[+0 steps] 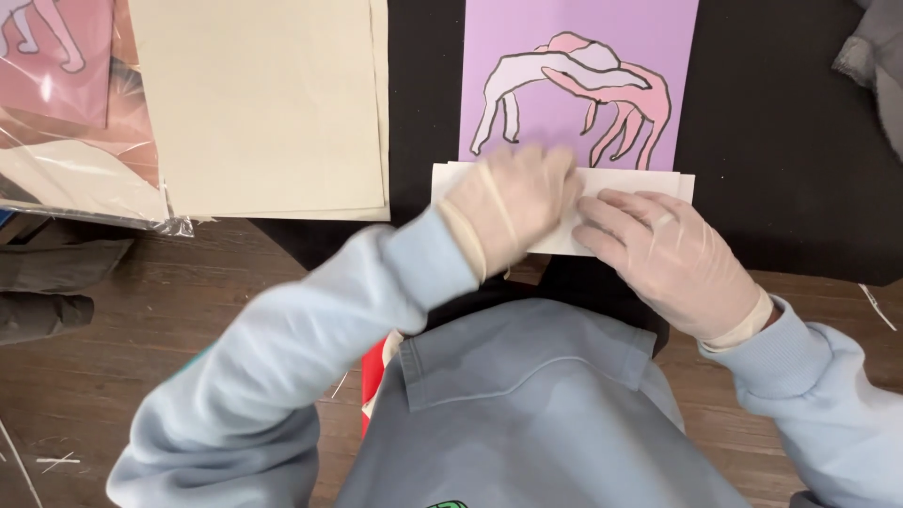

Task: The recorder is preparing and mounting a graphic art print onto a backing board using adhesive materials and clamps.

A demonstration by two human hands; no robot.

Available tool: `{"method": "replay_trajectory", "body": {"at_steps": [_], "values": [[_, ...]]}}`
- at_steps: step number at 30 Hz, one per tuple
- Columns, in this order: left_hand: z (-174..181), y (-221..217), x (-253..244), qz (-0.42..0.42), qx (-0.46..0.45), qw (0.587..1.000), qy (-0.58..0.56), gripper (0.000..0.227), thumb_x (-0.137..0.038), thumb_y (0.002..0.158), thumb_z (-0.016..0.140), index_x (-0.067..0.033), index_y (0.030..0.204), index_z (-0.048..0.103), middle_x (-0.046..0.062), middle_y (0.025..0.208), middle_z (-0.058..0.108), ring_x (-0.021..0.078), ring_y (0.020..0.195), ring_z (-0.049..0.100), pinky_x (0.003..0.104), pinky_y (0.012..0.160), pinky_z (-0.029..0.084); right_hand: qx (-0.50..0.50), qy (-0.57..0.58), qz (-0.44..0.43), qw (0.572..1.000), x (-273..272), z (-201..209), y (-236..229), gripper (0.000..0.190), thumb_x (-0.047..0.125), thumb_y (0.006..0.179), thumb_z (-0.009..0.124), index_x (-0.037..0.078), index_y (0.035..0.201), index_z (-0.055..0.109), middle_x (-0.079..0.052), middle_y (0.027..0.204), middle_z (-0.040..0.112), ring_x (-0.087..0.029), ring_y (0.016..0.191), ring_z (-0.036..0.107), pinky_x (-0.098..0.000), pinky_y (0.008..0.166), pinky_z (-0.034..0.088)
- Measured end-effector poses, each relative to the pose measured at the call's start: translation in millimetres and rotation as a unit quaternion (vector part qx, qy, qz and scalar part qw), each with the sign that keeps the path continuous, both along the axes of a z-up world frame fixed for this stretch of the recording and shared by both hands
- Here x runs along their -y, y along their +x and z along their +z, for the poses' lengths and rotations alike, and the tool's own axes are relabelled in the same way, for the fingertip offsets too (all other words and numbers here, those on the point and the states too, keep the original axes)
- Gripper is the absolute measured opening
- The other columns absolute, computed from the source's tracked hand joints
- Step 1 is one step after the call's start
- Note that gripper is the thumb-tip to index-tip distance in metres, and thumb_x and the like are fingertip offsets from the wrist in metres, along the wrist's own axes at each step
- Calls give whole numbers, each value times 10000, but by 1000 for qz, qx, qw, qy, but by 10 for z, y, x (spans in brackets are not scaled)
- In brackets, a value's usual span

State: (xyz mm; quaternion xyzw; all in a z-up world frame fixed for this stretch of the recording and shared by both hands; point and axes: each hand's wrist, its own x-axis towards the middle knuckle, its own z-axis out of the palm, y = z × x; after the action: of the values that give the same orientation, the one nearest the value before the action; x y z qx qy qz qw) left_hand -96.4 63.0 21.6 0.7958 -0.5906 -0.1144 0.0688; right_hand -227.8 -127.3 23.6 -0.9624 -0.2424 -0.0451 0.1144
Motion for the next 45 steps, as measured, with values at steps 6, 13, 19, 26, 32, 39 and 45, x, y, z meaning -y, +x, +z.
{"method": "replay_trajectory", "body": {"at_steps": [6,13,19,26,32,39,45], "values": [[-206,-386,-223,38,48,977,-204,542,-280,821,656,49,1247,595,207,1261,609,371,1187,605,498,1041,492,-7,12,-10,1000,27,-58,-25,352,77,831,661,36,1181,646,-102,1301,634,-292,1180,631,-435,963,528],[-494,-498,-239,40,110,965,-234,441,-179,891,596,57,1263,611,266,1328,612,413,1243,607,515,1066,512,-161,61,37,984,237,313,584,397,349,715,793,157,1056,728,-60,1058,729,-293,964,681,-416,856,540],[-367,-461,-257,46,104,964,-240,446,-171,892,595,83,1257,623,303,1313,619,441,1226,628,522,1046,533,-95,126,-222,962,553,363,2328,360,386,1034,674,82,1209,752,-129,992,762,-255,885,739,-362,798,571],[-385,-433,-280,53,116,964,-234,428,-149,925,607,80,1286,621,287,1322,630,421,1255,635,502,1060,540,36,-9,-272,962,1045,-524,4003,416,415,907,830,17,1018,785,-175,865,752,-347,769,710,-460,762,576],[-382,-405,-270,46,99,961,-255,451,-164,873,592,80,1250,632,274,1309,641,407,1221,637,492,1028,565,87,-25,-254,963,1505,-373,3422,154,192,804,775,55,871,785,-101,840,744,-295,722,705,-431,703,574],[-542,-450,-244,52,195,950,-238,402,-161,928,579,39,1276,601,226,1314,626,369,1222,627,446,1024,548,7,171,-392,904,1893,-25,676,153,133,1013,765,-11,1045,721,-113,926,713,-162,837,679,-311,838,551],[-664,-531,-170,62,263,939,-211,342,-166,962,582,11,1254,597,193,1300,627,330,1202,633,393,981,548,-30,163,-502,849,1703,-322,-880,143,93,1048,776,-13,1127,721,-100,927,726,-125,802,663,-272,807,553]]}}
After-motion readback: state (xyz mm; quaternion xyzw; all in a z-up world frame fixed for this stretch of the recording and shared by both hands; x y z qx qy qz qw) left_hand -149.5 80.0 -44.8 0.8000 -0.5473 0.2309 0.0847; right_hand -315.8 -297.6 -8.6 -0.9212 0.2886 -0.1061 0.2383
